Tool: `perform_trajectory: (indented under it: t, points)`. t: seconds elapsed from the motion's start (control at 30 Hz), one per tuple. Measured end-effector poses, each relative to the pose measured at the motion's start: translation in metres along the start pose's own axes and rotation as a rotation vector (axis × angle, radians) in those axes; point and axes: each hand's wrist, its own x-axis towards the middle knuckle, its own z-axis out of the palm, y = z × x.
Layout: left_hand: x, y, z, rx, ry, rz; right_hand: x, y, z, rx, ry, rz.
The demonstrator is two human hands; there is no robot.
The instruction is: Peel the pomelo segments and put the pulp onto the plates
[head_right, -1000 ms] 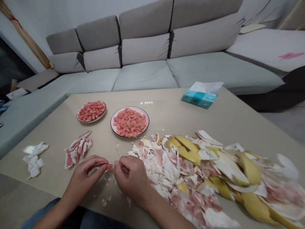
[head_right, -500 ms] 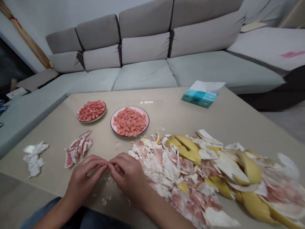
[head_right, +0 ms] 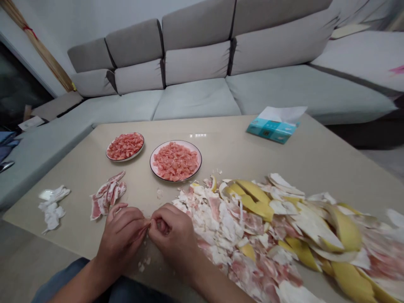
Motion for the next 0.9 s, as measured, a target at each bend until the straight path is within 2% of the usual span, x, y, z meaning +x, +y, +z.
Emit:
perform_trajectory:
  t: [0.07, 0.13, 0.23, 0.37, 0.6, 0.73, 0.9]
  points:
    - [-0.001, 0.001, -0.002, -0.054, 0.033, -0.008, 0.004, -0.001, -0.002, 0.071, 0.001, 0.091]
    - [-0.001, -0.001, -0.004, -0.17, 0.083, -0.088, 0.008, -0.001, -0.004, 0.161, -0.028, 0.177]
    - [0.001, -0.009, -0.004, -0.436, 0.119, -0.353, 0.011, 0.0, -0.003, 0.27, -0.066, 0.291]
    - [0.006, -0.017, -0.004, -0.84, 0.064, -0.736, 0.01, 0.001, 0.001, 0.337, -0.078, 0.376]
    - [0.008, -0.015, -0.001, -1.389, 0.088, -1.082, 0.009, 0.005, 0.003, 0.418, -0.106, 0.43]
    - [0.009, -0.014, 0.004, -1.659, 0.133, -1.21, 0.009, 0.004, 0.003, 0.448, -0.102, 0.459]
    - [0.01, -0.014, 0.009, -1.813, 0.188, -1.233, 0.01, 0.001, 0.003, 0.542, -0.113, 0.516]
